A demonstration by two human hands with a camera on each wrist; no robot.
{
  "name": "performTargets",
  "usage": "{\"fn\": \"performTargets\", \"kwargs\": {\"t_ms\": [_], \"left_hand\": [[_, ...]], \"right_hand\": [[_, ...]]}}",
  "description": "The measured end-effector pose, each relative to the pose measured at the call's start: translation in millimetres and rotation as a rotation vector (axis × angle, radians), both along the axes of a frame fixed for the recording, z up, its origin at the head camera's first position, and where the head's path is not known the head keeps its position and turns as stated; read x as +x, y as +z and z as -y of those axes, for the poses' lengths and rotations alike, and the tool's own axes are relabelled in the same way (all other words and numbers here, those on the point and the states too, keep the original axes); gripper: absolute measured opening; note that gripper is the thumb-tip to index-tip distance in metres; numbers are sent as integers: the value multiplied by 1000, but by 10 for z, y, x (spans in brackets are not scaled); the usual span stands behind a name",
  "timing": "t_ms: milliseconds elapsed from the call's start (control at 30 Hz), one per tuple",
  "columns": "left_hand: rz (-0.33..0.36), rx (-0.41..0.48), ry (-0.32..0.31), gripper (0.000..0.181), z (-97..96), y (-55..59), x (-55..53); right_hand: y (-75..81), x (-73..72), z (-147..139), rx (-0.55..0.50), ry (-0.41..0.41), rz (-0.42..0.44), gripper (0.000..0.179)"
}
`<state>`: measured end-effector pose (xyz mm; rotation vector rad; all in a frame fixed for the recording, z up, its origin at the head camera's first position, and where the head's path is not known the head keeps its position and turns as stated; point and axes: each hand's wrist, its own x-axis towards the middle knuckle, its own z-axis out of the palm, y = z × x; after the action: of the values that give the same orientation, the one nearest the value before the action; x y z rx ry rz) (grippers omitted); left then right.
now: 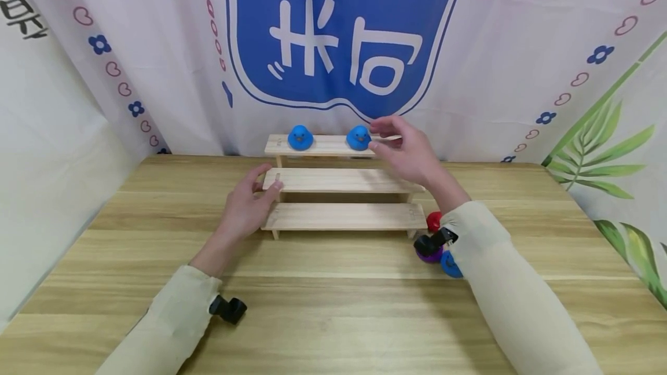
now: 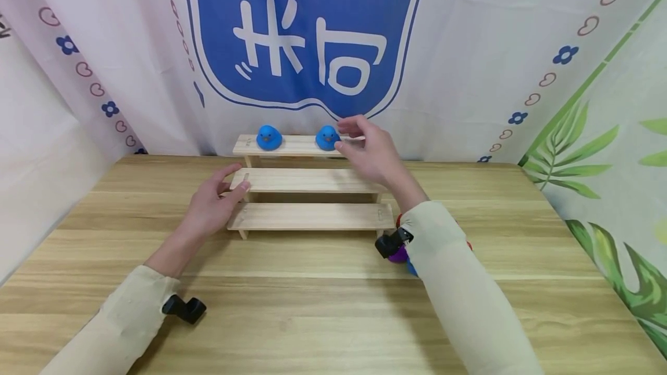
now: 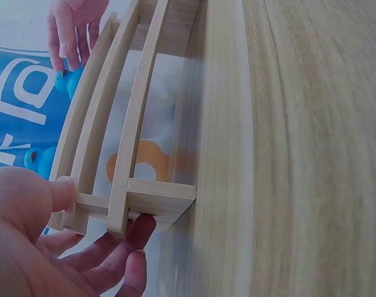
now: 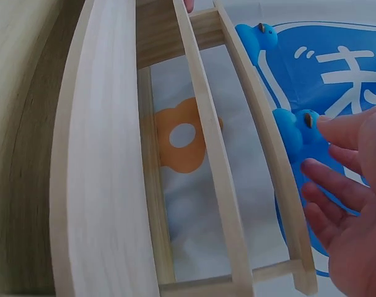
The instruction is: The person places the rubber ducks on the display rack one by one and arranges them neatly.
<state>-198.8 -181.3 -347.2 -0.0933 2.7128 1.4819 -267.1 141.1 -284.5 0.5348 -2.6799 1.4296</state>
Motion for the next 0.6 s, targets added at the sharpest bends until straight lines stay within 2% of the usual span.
{"fn": "performTargets", "kwargs": {"t_ms": [300, 600], "left_hand": [[3, 9, 0, 68, -4, -13, 3], [7, 2, 3, 68, -7, 2, 7]], "right_hand": [[-6, 146, -202, 16, -73, -52, 40], [-76, 287, -436, 9, -105, -81, 39]]}}
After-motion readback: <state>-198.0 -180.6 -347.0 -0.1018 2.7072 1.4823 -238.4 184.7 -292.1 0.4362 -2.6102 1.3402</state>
